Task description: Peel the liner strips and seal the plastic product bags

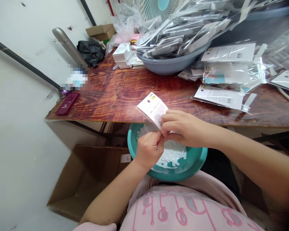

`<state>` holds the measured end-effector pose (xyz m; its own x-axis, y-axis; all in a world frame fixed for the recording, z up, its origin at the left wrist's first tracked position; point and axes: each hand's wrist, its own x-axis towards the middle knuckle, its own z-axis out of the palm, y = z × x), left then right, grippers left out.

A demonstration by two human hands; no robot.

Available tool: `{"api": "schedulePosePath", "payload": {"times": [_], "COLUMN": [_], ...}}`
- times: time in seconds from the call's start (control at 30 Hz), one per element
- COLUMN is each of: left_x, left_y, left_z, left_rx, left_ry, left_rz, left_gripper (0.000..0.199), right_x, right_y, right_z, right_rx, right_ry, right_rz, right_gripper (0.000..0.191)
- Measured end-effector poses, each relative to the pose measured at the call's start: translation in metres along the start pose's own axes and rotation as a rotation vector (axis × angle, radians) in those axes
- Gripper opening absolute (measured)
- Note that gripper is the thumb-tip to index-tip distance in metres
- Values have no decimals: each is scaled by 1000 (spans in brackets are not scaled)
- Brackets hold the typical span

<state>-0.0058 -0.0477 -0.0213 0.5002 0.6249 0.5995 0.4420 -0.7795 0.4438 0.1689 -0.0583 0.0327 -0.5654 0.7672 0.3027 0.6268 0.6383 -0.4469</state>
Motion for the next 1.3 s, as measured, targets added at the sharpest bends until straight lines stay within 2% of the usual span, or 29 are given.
{"api": "schedulePosePath", "payload": {"times": [0.17,0.23,0.3,0.4,0.43,0.47,0.53,0.57,0.63,0.67,0.7,0.8,0.83,0.93,1.0,1.17,1.23,1.3], "left_x": [2,2,4,10,13,16,21,24,27,28,28,28,28,29,31,35,35,34], "left_y": [3,1,-2,-8,-10,-11,-11,-10,-7,-6,-4,1,3,10,14,22,22,21], "left_z": [-4,-5,-8,-14,-17,-19,-24,-26,-30,-32,-33,-37,-38,-39,-39,-36,-34,-32], "left_rx": [-126,-242,-437,-718,-772,-804,-850,-870,-907,-924,-942,-1003,-1024,-1078,-1099,-1105,-1099,-1085], "left_ry": [10,7,28,139,176,201,226,233,248,251,249,219,206,176,173,186,179,166], "left_rz": [-138,-273,-472,-738,-783,-808,-837,-849,-873,-879,-883,-895,-902,-915,-922,-937,-930,-926], "left_gripper": [18,15,14,15,17,19,20,21,19,18,17,16,15,13,13,16,16,16], "right_x": [-16,-29,-44,-60,-62,-63,-61,-59,-56,-56,-56,-57,-56,-48,-38,-14,-9,-7], "right_y": [3,-5,-15,-24,-23,-20,-13,-8,-2,0,1,6,8,14,16,16,17,18], "right_z": [-2,-10,-18,-10,-1,10,34,43,50,48,43,19,10,-10,-17,-25,-27,-28], "right_rx": [302,435,611,932,977,929,826,701,513,444,414,465,508,645,752,930,953,971], "right_ry": [100,105,170,552,619,552,280,138,33,27,36,60,106,381,474,408,400,406], "right_rz": [1,43,81,67,76,168,277,394,541,564,537,372,349,315,231,91,114,198], "right_gripper": [7,9,11,7,4,8,25,28,15,7,9,12,18,35,38,31,30,26]}}
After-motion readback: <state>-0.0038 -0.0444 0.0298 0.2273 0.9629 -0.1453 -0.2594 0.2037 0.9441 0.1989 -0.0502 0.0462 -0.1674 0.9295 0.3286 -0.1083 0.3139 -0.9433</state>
